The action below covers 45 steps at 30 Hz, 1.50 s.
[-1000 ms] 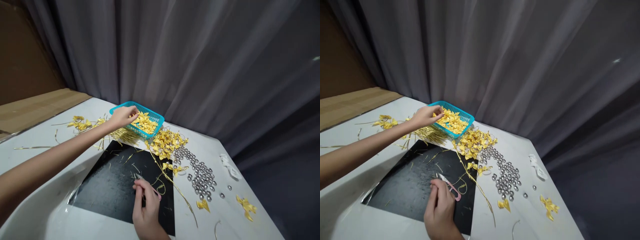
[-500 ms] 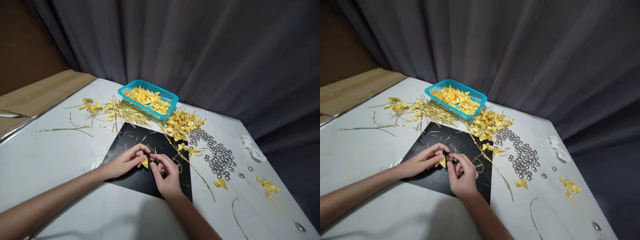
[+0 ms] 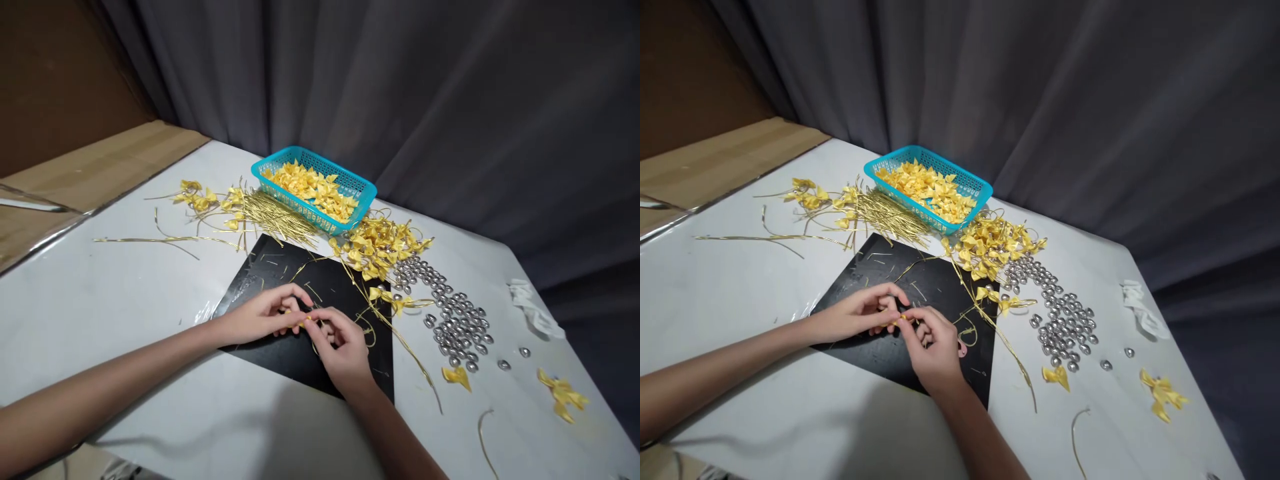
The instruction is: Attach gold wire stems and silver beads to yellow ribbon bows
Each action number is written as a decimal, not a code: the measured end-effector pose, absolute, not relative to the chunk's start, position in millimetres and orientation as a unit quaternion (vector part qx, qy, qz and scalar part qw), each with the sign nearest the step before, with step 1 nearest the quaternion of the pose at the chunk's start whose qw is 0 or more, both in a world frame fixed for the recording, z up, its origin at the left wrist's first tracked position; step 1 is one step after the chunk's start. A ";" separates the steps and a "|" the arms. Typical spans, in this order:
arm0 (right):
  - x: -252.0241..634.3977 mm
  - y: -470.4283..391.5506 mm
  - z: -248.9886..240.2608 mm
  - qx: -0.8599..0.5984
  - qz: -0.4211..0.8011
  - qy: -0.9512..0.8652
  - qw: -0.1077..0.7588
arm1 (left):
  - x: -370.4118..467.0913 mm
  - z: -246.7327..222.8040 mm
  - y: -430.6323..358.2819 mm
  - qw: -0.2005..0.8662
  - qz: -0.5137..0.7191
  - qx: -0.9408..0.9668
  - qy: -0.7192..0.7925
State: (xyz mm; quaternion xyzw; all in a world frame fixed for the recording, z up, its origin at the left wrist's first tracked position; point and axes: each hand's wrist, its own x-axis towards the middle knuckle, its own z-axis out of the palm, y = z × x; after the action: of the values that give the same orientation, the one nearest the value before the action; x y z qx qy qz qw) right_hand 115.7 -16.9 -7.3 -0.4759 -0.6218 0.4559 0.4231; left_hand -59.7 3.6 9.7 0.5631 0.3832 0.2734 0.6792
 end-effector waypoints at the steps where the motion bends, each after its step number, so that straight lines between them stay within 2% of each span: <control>1: 115.5 -16.7 -8.0 -0.479 0.459 -0.617 0.423 | -59.4 10.2 3.5 0.676 0.273 0.565 0.386; 7: 118.7 -15.1 -10.1 -0.500 0.440 -0.610 0.429 | -60.5 8.8 4.6 0.638 0.305 0.569 0.420; 16: 123.7 -9.4 -5.0 -0.470 0.387 -0.675 0.418 | -66.5 12.6 7.3 0.611 0.285 0.604 0.425; 22: 120.1 -12.9 -10.6 -0.510 0.328 -0.644 0.467 | -47.0 5.0 -6.9 0.528 0.386 0.545 0.524; 27: 117.2 -20.6 -7.7 -0.489 0.289 -0.674 0.472 | -28.4 4.7 -25.7 0.630 0.420 0.476 0.448; 33: 117.4 -22.7 0.5 -0.434 0.286 -0.724 0.454 | -29.7 1.4 -23.0 0.633 0.454 0.423 0.463; 40: 127.4 -18.4 -1.7 -0.439 0.209 -0.723 0.490 | -35.2 6.6 -16.2 0.646 0.416 0.417 0.485; 45: 136.8 -11.4 -2.9 -0.409 0.205 -0.776 0.433 | -41.4 10.6 -9.4 0.668 0.369 0.444 0.470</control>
State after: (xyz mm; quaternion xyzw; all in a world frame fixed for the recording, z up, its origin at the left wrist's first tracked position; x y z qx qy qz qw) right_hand 136.8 -11.4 -2.9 -0.4093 -0.7765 0.2045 0.4332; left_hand -41.4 -9.4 10.6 0.4438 0.4700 0.3694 0.6676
